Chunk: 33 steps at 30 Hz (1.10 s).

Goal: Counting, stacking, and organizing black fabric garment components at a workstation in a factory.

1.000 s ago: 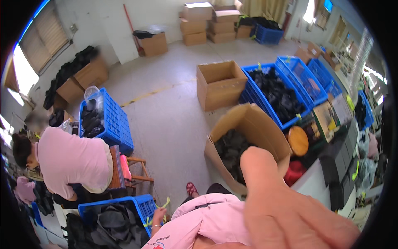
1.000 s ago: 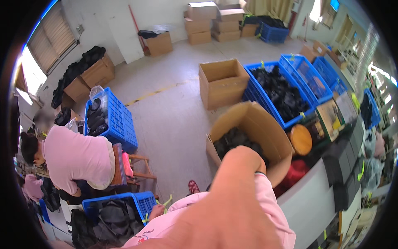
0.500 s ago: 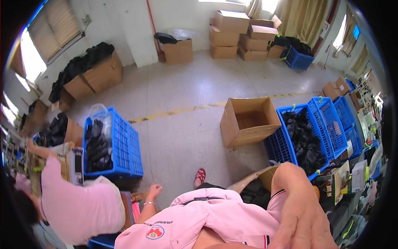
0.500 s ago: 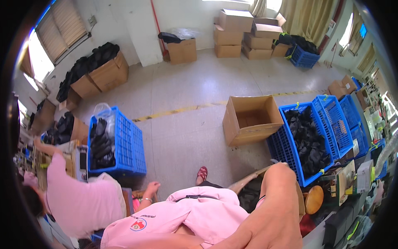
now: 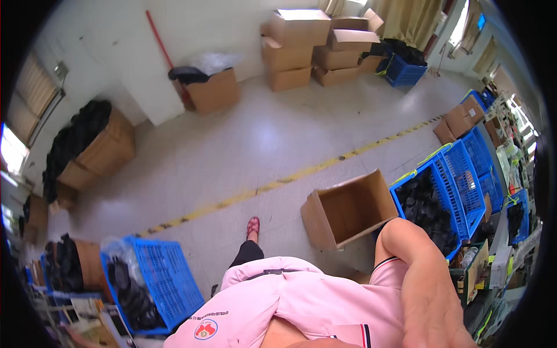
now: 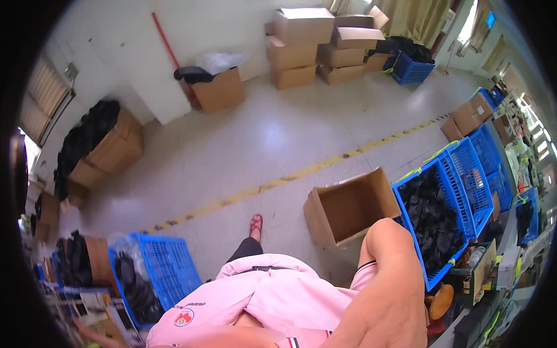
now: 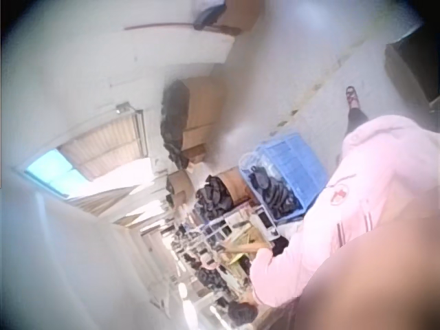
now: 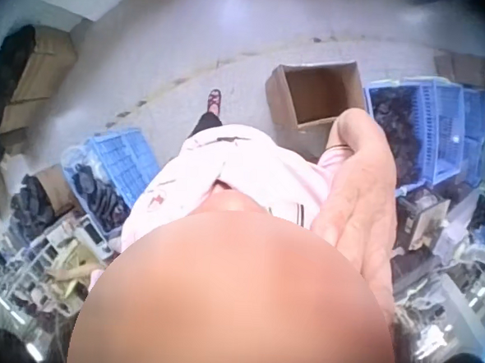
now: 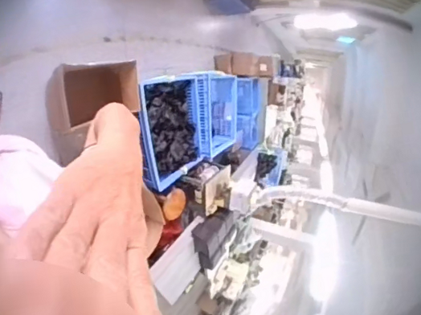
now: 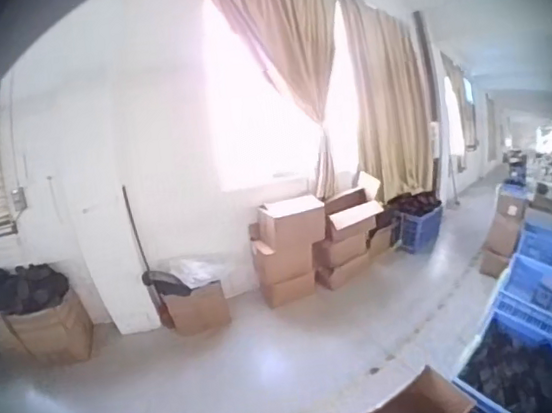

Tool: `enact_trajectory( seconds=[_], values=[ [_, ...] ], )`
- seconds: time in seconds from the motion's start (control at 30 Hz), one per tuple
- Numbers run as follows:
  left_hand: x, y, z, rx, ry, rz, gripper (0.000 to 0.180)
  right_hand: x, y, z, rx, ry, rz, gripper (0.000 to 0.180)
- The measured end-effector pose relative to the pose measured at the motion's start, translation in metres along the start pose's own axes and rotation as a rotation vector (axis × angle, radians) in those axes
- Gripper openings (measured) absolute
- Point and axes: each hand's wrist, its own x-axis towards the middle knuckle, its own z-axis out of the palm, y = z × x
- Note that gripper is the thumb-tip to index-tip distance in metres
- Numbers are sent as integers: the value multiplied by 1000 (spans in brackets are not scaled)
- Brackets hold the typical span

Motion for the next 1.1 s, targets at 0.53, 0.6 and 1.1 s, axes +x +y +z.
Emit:
enact_trajectory(
  seconds=[0.53,0.6,1.1],
  values=[
    [623,526,-598,-376,558,470,19,-40,183,-380,-391,-689,-84,42],
    [655,602,-595,-543,459,555,17,-48,194,-437,-131,-389,226,40],
    [848,1116,-619,41,-378,850,27,-91,276,-845,-97,319,306,43]
  ],
)
